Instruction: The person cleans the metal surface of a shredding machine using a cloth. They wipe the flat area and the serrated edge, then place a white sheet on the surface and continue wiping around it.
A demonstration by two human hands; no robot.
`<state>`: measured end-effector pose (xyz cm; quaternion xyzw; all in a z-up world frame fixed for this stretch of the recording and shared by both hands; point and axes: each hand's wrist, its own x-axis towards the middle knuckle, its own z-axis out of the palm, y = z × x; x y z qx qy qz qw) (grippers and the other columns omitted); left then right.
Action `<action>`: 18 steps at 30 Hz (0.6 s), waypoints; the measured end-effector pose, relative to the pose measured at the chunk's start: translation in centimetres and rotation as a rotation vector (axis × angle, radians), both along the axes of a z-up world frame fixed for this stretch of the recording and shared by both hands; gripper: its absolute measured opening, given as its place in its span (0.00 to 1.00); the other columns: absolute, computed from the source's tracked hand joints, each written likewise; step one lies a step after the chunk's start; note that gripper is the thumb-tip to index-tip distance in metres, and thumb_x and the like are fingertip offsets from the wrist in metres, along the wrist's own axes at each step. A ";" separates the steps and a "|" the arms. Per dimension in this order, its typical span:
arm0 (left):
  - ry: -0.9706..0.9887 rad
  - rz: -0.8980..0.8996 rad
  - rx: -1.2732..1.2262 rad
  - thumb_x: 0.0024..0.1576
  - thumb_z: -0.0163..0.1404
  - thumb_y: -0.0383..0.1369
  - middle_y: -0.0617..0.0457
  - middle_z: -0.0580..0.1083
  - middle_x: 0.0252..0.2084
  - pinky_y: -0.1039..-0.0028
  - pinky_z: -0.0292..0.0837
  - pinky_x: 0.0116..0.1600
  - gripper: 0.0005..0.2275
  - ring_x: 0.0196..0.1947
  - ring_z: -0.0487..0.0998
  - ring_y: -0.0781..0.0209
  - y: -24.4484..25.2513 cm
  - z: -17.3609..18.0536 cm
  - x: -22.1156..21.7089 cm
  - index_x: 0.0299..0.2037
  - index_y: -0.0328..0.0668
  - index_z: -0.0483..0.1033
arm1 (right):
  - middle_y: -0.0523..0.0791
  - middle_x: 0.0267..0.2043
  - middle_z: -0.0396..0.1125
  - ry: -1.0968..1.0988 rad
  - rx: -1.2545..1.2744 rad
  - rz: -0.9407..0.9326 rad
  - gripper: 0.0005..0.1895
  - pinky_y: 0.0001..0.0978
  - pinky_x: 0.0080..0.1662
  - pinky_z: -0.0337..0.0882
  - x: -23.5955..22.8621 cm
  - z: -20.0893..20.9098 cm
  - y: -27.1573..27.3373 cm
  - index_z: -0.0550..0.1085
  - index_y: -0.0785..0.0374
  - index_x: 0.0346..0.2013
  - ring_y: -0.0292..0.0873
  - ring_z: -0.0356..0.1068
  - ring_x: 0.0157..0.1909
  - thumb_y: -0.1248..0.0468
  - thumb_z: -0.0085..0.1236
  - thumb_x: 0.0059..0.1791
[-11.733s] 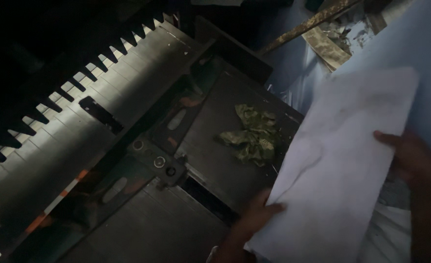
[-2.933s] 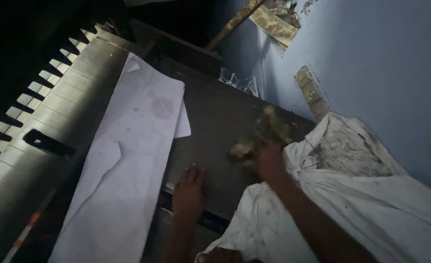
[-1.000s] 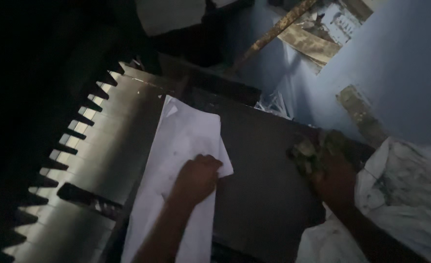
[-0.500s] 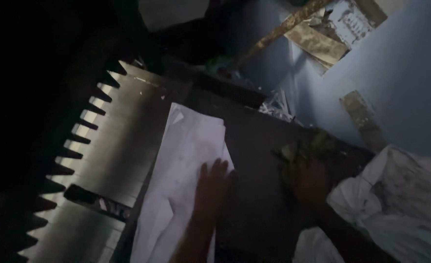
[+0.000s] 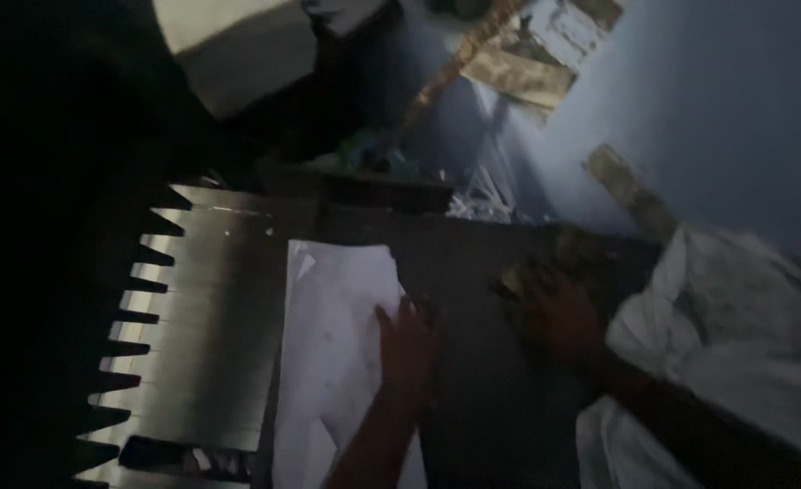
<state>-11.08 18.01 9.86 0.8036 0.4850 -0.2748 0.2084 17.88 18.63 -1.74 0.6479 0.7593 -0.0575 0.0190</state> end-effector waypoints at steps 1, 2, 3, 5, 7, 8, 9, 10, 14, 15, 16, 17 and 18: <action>-0.014 -0.006 0.011 0.44 0.72 0.45 0.43 0.42 0.80 0.33 0.39 0.73 0.54 0.78 0.41 0.38 -0.1 0.2 -0.2 0.77 0.54 0.45 | 0.55 0.71 0.55 -0.003 0.056 0.105 0.34 0.63 0.61 0.64 0.0 0.1 -0.5 0.59 0.55 0.75 0.61 0.62 0.64 0.48 0.48 0.56; -0.029 -0.012 0.021 0.44 0.72 0.45 0.43 0.43 0.79 0.32 0.39 0.72 0.53 0.77 0.42 0.38 -0.2 0.4 -0.5 0.77 0.53 0.46 | 0.54 0.71 0.54 -0.119 -0.148 0.090 0.35 0.61 0.62 0.63 -0.4 0.6 -0.8 0.59 0.55 0.74 0.60 0.60 0.65 0.45 0.48 0.55; -0.047 -0.012 0.041 0.44 0.72 0.45 0.44 0.44 0.79 0.32 0.40 0.72 0.52 0.77 0.43 0.38 0.0 0.6 -0.6 0.77 0.53 0.47 | 0.54 0.72 0.54 -0.236 -0.345 0.079 0.36 0.60 0.64 0.62 -0.7 1.6 0.3 0.58 0.54 0.73 0.59 0.59 0.66 0.43 0.48 0.54; -0.015 -0.049 0.019 0.44 0.71 0.47 0.44 0.43 0.80 0.31 0.42 0.72 0.53 0.77 0.43 0.38 0.1 1.1 -0.6 0.77 0.56 0.46 | 0.58 0.74 0.46 -0.244 -0.480 0.090 0.41 0.64 0.63 0.60 -1.3 4.0 2.0 0.54 0.57 0.74 0.64 0.55 0.67 0.42 0.50 0.53; 0.008 -0.076 0.000 0.44 0.71 0.47 0.44 0.42 0.80 0.31 0.44 0.71 0.52 0.77 0.43 0.37 0.4 1.3 -0.6 0.77 0.56 0.47 | 0.68 0.78 0.34 -0.030 -0.360 0.131 0.48 0.74 0.58 0.58 -2.4 5.6 2.3 0.46 0.64 0.77 0.75 0.49 0.66 0.44 0.52 0.51; 0.017 -0.085 -0.011 0.45 0.71 0.46 0.44 0.43 0.80 0.32 0.45 0.71 0.51 0.77 0.44 0.37 0.6 1.1 -0.8 0.76 0.55 0.48 | 0.67 0.77 0.38 -0.069 -0.390 0.122 0.46 0.70 0.59 0.60 -2.6 6.1 2.1 0.48 0.63 0.75 0.72 0.51 0.67 0.43 0.52 0.51; 0.027 -0.093 -0.016 0.45 0.71 0.46 0.45 0.43 0.80 0.32 0.46 0.71 0.51 0.77 0.44 0.36 0.7 0.8 -0.9 0.76 0.55 0.49 | 0.65 0.75 0.42 -0.107 -0.414 0.115 0.43 0.67 0.60 0.62 -2.6 6.5 2.3 0.51 0.62 0.72 0.68 0.52 0.68 0.43 0.51 0.51; 0.019 -0.091 -0.003 0.45 0.71 0.47 0.44 0.42 0.79 0.32 0.45 0.71 0.52 0.77 0.43 0.37 0.4 0.2 -0.9 0.76 0.54 0.46 | 0.63 0.74 0.46 -0.145 -0.439 0.108 0.41 0.63 0.61 0.63 -2.5 6.5 2.1 0.54 0.62 0.70 0.65 0.54 0.69 0.42 0.51 0.51; -0.054 -0.058 0.180 0.52 0.65 0.46 0.45 0.46 0.77 0.27 0.48 0.68 0.44 0.75 0.47 0.37 0.1 -4.4 -0.5 0.76 0.55 0.49 | 0.61 0.72 0.49 -0.127 -0.170 0.021 0.43 0.66 0.62 0.59 -2.1 2.3 0.5 0.54 0.53 0.74 0.67 0.55 0.66 0.42 0.52 0.49; -0.086 -0.048 0.254 0.55 0.62 0.45 0.45 0.49 0.77 0.25 0.49 0.67 0.39 0.74 0.50 0.36 0.1 -5.6 -0.2 0.75 0.56 0.53 | 0.59 0.71 0.51 -0.123 -0.099 0.068 0.41 0.68 0.60 0.59 -2.2 1.3 0.5 0.56 0.53 0.73 0.65 0.55 0.68 0.43 0.52 0.48; -0.044 -0.073 0.265 0.56 0.62 0.46 0.45 0.50 0.77 0.26 0.50 0.69 0.37 0.75 0.49 0.36 0.3 -6.4 -0.3 0.74 0.56 0.56 | 0.56 0.71 0.53 -0.120 -0.026 0.115 0.40 0.69 0.59 0.60 -2.0 0.8 0.1 0.58 0.53 0.72 0.63 0.55 0.69 0.44 0.53 0.48; -0.008 -0.102 0.268 0.56 0.62 0.47 0.45 0.51 0.78 0.28 0.50 0.70 0.35 0.77 0.49 0.36 0.4 -6.9 -0.7 0.72 0.56 0.59 | 0.55 0.70 0.55 -0.082 -0.124 0.008 0.35 0.66 0.62 0.60 -1.9 0.7 -0.9 0.61 0.52 0.70 0.62 0.56 0.68 0.45 0.51 0.51; 0.028 -0.132 0.272 0.57 0.61 0.48 0.44 0.51 0.78 0.29 0.50 0.71 0.32 0.78 0.48 0.36 0.4 -6.8 -0.8 0.70 0.56 0.62 | 0.55 0.69 0.57 -0.042 -0.220 -0.099 0.30 0.64 0.64 0.60 -2.5 0.8 -1.7 0.65 0.51 0.68 0.60 0.58 0.67 0.45 0.49 0.53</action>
